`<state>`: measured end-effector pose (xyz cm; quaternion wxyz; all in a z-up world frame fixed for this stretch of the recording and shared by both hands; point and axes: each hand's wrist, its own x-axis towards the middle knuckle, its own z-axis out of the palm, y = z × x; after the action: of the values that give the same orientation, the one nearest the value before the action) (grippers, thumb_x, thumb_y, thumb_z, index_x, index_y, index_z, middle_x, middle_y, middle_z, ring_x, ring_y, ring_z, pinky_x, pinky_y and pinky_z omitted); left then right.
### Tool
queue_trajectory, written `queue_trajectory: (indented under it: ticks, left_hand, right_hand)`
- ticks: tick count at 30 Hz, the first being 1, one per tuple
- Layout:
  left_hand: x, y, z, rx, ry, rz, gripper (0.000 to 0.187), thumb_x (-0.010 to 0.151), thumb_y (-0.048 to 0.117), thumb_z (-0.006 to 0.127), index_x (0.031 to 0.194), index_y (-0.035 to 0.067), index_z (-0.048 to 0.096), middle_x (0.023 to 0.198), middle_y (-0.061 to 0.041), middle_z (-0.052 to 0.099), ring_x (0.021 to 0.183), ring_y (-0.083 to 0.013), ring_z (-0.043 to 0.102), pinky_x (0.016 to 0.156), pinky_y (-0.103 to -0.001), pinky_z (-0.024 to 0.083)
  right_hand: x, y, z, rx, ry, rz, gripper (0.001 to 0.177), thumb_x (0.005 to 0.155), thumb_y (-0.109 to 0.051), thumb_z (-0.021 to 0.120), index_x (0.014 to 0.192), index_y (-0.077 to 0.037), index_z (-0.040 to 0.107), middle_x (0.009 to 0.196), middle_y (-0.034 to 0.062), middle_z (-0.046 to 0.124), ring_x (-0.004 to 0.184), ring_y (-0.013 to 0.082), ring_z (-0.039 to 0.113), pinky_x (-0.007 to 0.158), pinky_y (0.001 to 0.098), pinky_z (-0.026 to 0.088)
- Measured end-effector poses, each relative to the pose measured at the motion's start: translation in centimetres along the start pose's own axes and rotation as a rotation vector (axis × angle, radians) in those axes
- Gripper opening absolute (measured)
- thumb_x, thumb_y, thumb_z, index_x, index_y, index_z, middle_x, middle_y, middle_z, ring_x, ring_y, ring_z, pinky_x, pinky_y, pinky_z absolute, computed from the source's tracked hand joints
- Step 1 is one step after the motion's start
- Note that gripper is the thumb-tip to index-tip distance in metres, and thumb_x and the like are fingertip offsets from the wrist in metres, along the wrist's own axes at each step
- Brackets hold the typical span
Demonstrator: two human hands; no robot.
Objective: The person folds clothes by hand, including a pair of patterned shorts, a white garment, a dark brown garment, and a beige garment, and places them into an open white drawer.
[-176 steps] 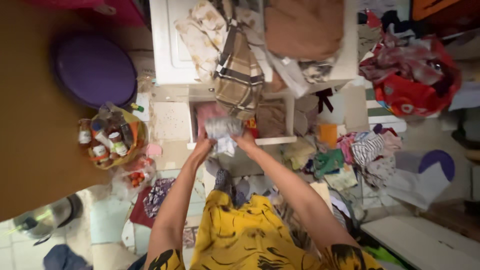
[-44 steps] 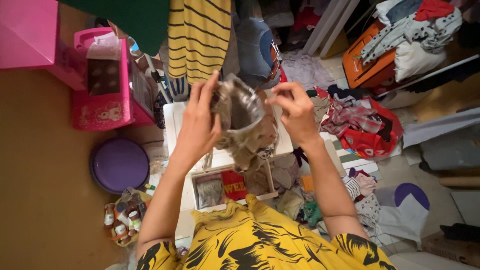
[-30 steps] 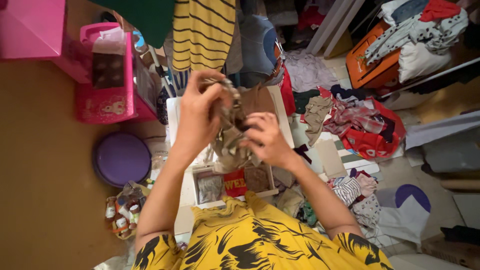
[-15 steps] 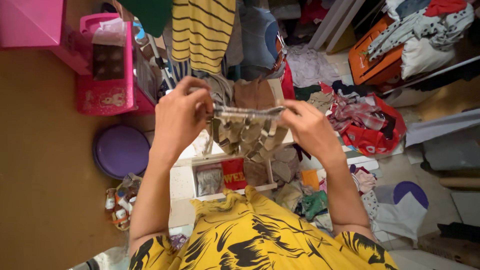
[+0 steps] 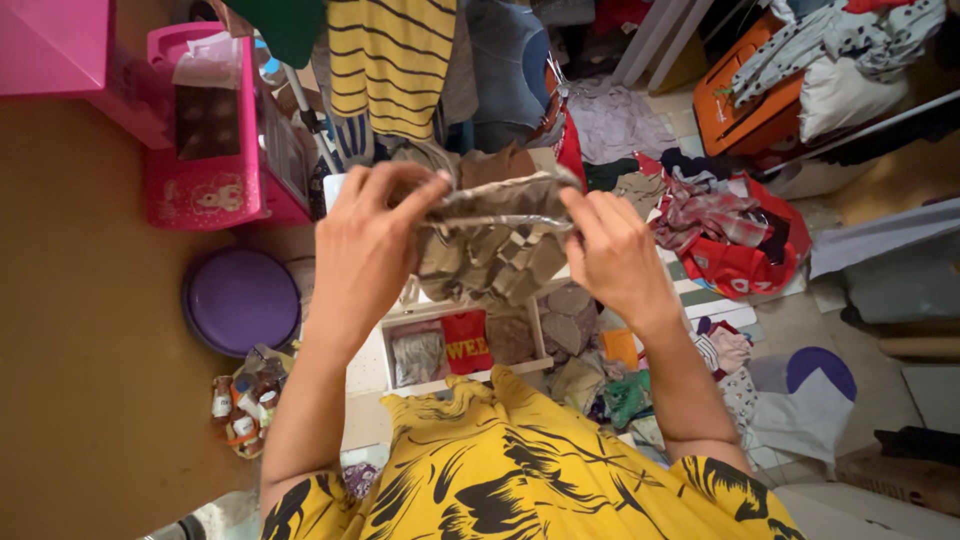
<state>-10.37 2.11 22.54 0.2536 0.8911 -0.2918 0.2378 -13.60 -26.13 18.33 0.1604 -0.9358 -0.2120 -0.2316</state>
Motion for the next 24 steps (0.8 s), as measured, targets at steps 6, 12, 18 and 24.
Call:
queue_trajectory:
  ticks: [6,12,18,24]
  left_hand:
    - [-0.4,0.1,-1.2,-0.258,-0.058,0.063,0.022,0.081,-0.006,0.062,0.097,0.008,0.065,0.124,-0.007,0.065,0.105,-0.0315,0.066,0.085,-0.044,0.054]
    - [-0.3,-0.4,0.2,-0.205,-0.003,-0.064,0.007,0.087,0.000,0.066,0.093,0.002,0.065,0.109,-0.013,0.064,0.093,-0.0349,0.065,0.081,-0.047,0.051]
    - [-0.4,-1.3,-0.8,-0.479,-0.049,-0.082,0.006,0.090,0.002,0.063,0.094,-0.002,0.063,0.100,-0.014,0.063,0.085,-0.0309,0.065,0.079,-0.040,0.052]
    - [0.3,-1.7,-0.6,-0.460,0.050,0.054,0.027,0.079,0.003,0.079,0.097,-0.004,0.060,0.106,-0.015,0.065,0.091,-0.0324,0.066,0.078,-0.037,0.053]
  right_hand:
    - [0.1,0.9,-0.8,0.028,0.105,0.016,0.051,0.082,0.003,0.071,0.130,0.007,0.054,0.106,0.0240,0.062,0.098,0.0428,0.061,0.088,0.0484,0.051]
    - [0.6,0.6,-1.3,0.054,0.090,0.066,0.044,0.083,0.005,0.071,0.126,0.002,0.060,0.102,0.0193,0.062,0.096,0.0398,0.063,0.086,0.0462,0.051]
    - [1.2,1.6,-2.5,0.065,0.163,0.078,0.026,0.080,0.002,0.080,0.103,0.000,0.069,0.101,0.0149,0.064,0.095,0.0354,0.066,0.083,0.0435,0.054]
    - [2.2,1.2,-3.7,0.226,0.165,0.011,0.022,0.082,-0.004,0.080,0.098,0.000,0.066,0.118,0.0161,0.067,0.105,0.0286,0.070,0.088,0.0395,0.057]
